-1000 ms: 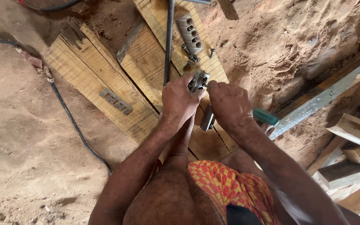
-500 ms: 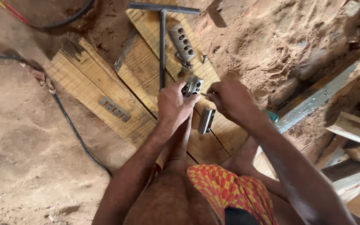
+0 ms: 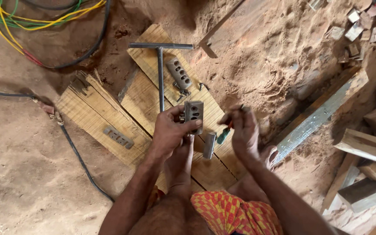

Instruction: The person sits on a wooden plank and assembles metal lock mechanisms using a screwdriver. They insert screws into the lock body, align the faceplate, and tighten the screws to secure the parts together. The person handles multiple lock units one at a time, placing completed units aside.

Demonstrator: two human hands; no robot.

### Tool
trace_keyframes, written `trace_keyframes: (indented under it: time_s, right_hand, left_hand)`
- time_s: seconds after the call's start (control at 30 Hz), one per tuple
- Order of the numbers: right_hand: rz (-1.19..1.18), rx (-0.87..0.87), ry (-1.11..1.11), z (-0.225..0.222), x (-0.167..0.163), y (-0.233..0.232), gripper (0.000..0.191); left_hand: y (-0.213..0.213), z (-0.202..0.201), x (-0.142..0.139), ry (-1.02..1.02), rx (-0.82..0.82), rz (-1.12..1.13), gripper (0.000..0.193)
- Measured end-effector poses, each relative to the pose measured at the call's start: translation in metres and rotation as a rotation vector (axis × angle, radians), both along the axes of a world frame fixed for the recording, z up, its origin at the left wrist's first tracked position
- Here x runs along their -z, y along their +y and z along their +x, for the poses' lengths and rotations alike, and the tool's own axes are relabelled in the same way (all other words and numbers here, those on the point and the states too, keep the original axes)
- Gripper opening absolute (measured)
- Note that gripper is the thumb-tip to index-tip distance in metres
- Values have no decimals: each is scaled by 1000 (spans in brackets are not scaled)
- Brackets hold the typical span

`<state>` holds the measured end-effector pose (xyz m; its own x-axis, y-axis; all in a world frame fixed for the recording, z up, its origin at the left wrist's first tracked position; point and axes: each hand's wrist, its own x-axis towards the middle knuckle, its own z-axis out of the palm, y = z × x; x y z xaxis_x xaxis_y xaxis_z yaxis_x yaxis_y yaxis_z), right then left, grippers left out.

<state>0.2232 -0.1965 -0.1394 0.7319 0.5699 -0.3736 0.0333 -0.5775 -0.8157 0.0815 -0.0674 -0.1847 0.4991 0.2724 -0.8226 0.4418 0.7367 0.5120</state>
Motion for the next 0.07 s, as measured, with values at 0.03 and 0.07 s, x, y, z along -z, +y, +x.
trace_keyframes:
  time_s: [0.03,0.07]
  right_hand:
    - [15,9,28,-6,1,-1,24]
    - [31,21,54,-13,3,-3,24]
  left_hand:
    - [0,-1,1,-3,-14,-6,55]
    - [0,-2,2,-8,-25,-10,56]
